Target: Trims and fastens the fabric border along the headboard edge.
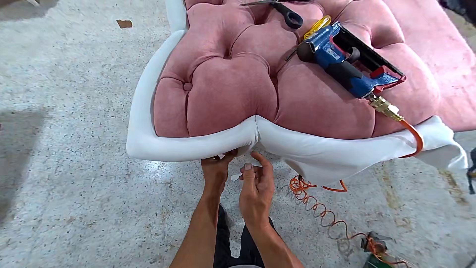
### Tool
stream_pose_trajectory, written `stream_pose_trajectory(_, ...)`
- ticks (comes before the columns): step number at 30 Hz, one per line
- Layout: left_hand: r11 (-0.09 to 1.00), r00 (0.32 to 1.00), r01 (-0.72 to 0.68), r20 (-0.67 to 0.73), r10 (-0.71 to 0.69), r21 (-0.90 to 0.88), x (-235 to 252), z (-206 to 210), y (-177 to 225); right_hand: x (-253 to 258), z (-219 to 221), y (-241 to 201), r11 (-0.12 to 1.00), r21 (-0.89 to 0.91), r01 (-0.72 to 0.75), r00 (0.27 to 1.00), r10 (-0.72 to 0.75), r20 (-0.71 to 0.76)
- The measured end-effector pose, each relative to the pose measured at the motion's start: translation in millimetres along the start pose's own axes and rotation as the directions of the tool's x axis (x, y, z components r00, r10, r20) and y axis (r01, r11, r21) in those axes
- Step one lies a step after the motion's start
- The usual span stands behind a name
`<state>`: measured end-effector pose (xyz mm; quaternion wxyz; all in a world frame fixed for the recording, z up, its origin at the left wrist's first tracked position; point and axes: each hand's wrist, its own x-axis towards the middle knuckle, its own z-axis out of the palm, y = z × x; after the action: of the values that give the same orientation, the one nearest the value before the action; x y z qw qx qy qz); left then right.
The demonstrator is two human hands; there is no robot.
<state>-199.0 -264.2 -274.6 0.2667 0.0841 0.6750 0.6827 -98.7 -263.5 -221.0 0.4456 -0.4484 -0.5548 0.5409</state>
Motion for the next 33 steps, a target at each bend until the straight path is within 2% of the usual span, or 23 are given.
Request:
stream_pose_trajectory(2,1.0,1.0,0.011,0.027,-0.011,0.021,-1.1,4.8,5.6,1.2,-0.4,-3.7,0.999,-0.034,0.014,1.0,-0.014,0.006)
stream_pose_trajectory(4,0.97,0.978,0.18,0.14,-0.157,-0.166,-4.5,7.2,9.5,3.1,-0.9,-6.8,0.997,-0.078,0.01,1.0,-0.01,0.008)
stream_pose_trajectory(5,0.897,0.944,0.309,0.213,-0.25,-0.317,-6.3,7.5,9.5,3.4,-1.2,-8.2,0.995,-0.103,0.007,1.0,-0.006,0.008)
stream_pose_trajectory(7,0.66,0.865,0.498,0.375,-0.332,-0.563,-9.5,3.1,5.8,2.2,-2.9,-9.9,0.989,-0.141,0.034,0.999,-0.031,0.024)
stream_pose_trajectory(10,0.298,0.718,0.695,0.659,-0.226,-0.654,-14.8,-3.6,-2.7,-2.2,-6.5,-8.4,0.974,-0.208,0.087,0.995,-0.075,0.064)
stream_pose_trajectory(11,0.237,0.671,0.738,0.726,-0.152,-0.632,-16.5,-3.7,-3.6,-3.1,-7.0,-7.0,0.973,-0.215,0.086,0.995,-0.073,0.07)
stream_pose_trajectory(12,0.228,0.645,0.756,0.757,-0.102,-0.614,-18.0,-2.5,-1.4,-3.6,-7.2,-5.7,0.971,-0.223,0.084,0.995,-0.069,0.074)
stream_pose_trajectory(13,0.268,0.651,0.75,0.747,-0.135,-0.604,-21.9,0.0,8.9,-4.2,-7.4,-5.1,0.969,-0.235,0.081,0.995,-0.064,0.079)
stream_pose_trajectory(15,0.433,0.696,0.715,0.614,-0.372,-0.549,-32.1,9.1,47.0,-4.8,-6.9,-6.7,0.962,-0.264,0.074,0.993,-0.048,0.104)
stream_pose_trajectory(17,0.513,0.716,0.695,0.551,-0.429,-0.504,-32.9,10.9,49.3,-6.6,-4.3,-9.3,0.958,-0.282,0.051,0.991,-0.014,0.133)
stream_pose_trajectory(21,0.559,0.723,0.67,0.597,-0.346,-0.488,-20.2,1.9,7.6,-11.4,5.9,-11.5,0.959,-0.284,0.007,0.989,0.035,0.144)
stream_pose_trajectory(26,0.734,0.749,0.568,0.603,-0.275,-0.371,-20.2,-4.4,-0.3,-6.4,9.6,-12.7,0.949,-0.31,-0.057,0.988,0.098,0.118)
stream_pose_trajectory(28,0.766,0.748,0.546,0.609,-0.265,-0.338,-22.2,-3.3,-1.5,-0.4,7.5,-11.7,0.951,-0.299,-0.082,0.99,0.111,0.082)
stream_pose_trajectory(30,0.786,0.753,0.54,0.589,-0.292,-0.3,-24.6,-0.6,-3.1,8.1,7.5,-8.0,0.964,-0.234,-0.125,0.99,0.137,0.036)
stream_pose_trajectory(33,0.847,0.805,0.48,0.498,-0.321,-0.23,-25.2,8.6,-12.8,23.1,10.3,4.1,0.974,-0.074,-0.215,0.976,0.213,-0.033)
